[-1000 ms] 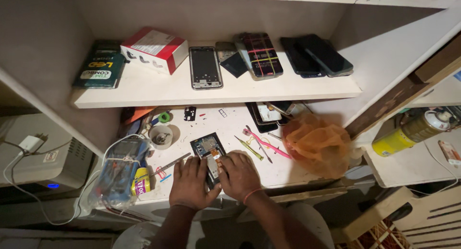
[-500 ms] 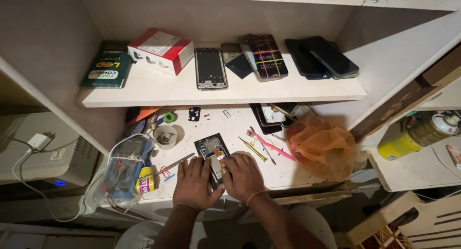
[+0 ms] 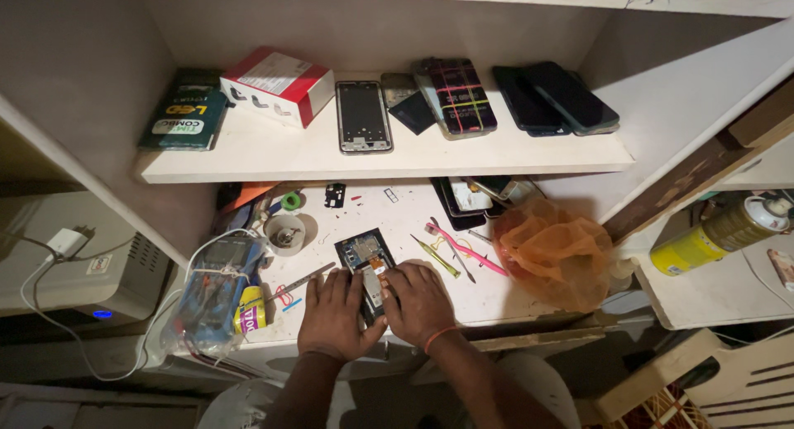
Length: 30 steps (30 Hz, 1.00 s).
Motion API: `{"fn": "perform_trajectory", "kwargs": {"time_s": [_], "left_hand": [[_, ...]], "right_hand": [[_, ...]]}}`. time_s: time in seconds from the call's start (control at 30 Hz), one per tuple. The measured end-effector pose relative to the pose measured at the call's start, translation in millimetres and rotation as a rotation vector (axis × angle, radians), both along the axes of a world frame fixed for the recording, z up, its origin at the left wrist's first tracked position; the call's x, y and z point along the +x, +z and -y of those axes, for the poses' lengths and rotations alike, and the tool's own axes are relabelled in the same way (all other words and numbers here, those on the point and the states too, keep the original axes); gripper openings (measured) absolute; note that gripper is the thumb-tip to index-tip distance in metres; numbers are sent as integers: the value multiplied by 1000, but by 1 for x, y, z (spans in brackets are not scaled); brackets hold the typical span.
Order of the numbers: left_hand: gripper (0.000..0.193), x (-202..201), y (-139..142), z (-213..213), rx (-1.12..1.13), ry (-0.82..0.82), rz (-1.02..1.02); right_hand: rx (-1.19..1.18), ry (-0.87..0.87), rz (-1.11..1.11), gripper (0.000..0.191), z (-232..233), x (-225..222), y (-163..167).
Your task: The person disassembles a smartphone on a workbench, removing the back cover and internal components. They use a small screwdriver and a plastic pry tool to detach parts and place them on the table. The person then reassembles the phone by reinserting components and securing the back cover.
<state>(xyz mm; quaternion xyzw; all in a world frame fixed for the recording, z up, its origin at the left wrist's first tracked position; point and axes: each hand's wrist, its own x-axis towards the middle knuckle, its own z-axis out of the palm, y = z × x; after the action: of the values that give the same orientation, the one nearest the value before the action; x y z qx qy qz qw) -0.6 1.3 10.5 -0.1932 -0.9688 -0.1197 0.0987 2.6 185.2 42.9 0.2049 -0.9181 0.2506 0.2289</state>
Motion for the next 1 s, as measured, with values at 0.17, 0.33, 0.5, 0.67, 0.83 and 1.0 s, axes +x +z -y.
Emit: {"fn": "perform_trajectory", "kwargs": {"time_s": [0.17, 0.33, 0.5, 0.67, 0.83, 1.0], "left_hand": [[93, 0, -1, 0, 20, 5, -14], [92, -1, -3, 0, 17, 2, -23], [93, -2, -6, 1, -25, 5, -40], [94, -2, -8, 1, -7, 0, -55], [94, -2, -7, 2, 19, -10, -42], [94, -3, -9, 2, 57, -19, -80]], "right_hand": [[-12, 14, -24, 28, -1, 1, 1], [2, 7, 3, 28, -1, 0, 2], [5, 12, 2, 30, -2, 0, -1], [-11, 25, 10, 31, -4, -1, -3], [-147, -5, -88, 36, -8, 5, 4], [-109, 3, -243, 19, -37, 4, 59]]}}
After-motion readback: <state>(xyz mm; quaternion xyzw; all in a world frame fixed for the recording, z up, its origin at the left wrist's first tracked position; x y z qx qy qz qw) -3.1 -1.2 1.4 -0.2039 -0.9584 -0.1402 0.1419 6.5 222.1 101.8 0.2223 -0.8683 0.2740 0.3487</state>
